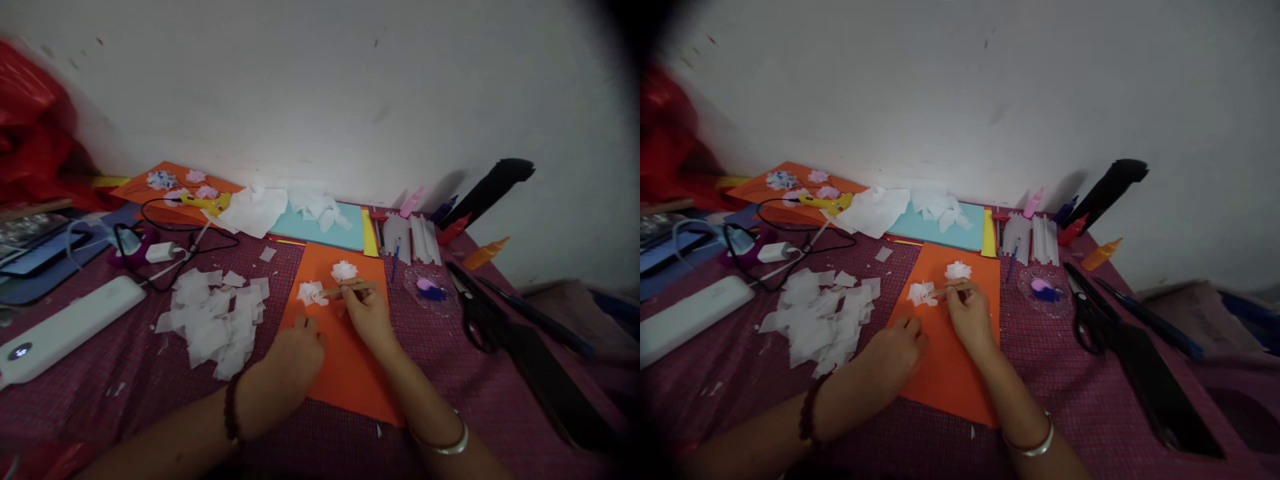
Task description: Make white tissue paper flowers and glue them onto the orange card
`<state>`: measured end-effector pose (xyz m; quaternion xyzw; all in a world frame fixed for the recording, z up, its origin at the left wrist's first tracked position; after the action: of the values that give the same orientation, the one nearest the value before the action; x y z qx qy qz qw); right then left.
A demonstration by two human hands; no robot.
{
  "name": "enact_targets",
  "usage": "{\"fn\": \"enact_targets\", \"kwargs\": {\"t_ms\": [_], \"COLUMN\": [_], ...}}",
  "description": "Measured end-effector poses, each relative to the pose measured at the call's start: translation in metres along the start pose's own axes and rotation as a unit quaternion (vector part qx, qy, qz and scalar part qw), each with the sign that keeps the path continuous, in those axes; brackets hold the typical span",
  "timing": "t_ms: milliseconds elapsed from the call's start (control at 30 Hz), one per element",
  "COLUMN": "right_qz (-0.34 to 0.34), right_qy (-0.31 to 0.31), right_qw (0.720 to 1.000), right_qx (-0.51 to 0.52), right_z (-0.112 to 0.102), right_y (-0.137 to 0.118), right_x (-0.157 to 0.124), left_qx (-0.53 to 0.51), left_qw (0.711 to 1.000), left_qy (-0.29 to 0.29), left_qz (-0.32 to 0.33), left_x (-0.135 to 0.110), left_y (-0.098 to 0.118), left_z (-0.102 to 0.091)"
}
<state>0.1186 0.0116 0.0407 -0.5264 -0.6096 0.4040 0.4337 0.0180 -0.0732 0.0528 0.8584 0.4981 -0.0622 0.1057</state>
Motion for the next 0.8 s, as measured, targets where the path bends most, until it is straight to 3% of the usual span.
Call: {"fn": "enact_targets", "kwargs": {"t_ms": [300,433,500,600,700,800], "right_qz": [-0.023,0.011,0.030,0.019,0.002,0.002], "right_qy": [0.032,0.049,0.045,0.046,0.049,0.035], "right_qw": [0.998,0.999,0.998,0.999,0.999,0.999], "right_qx": [-0.043,-0.016,-0.010,-0.007,-0.010,-0.015], "right_z": [-0.013,-0.024,-0.025,-0.027,-0.029,-0.026], "right_y": [-0.006,-0.003,0.002,0.004,0.002,0.001], "right_x": [0.002,0.002,0.003,0.006,0.006,0.005], "left_qx": [-0.033,-0.045,-0.072,-0.146,-0.157,-0.131], "left_qw": [0.998,0.994,0.991,0.982,0.961,0.953], "left_qy": [0.050,0.079,0.082,0.111,0.215,0.216], "left_qz": [0.035,0.061,0.075,0.046,-0.082,-0.169], "left_x": [-0.002,-0.005,-0.005,-0.011,-0.031,-0.050], "left_y": [-0.005,-0.005,-0.015,-0.061,-0.138,-0.197], "left_z": [0.008,0.004,-0.003,-0.026,-0.055,-0.052]}}
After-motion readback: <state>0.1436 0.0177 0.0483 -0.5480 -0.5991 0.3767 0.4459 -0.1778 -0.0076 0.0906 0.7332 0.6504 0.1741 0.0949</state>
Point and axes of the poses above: each hand's wrist, its own x-axis towards the middle knuckle, its own z-axis out of the palm, y = z × x, the point moved 7 cm from there along x, towards the middle knuckle, and after that the axes turned 6 degrees about -x, right-handed, at the moved point
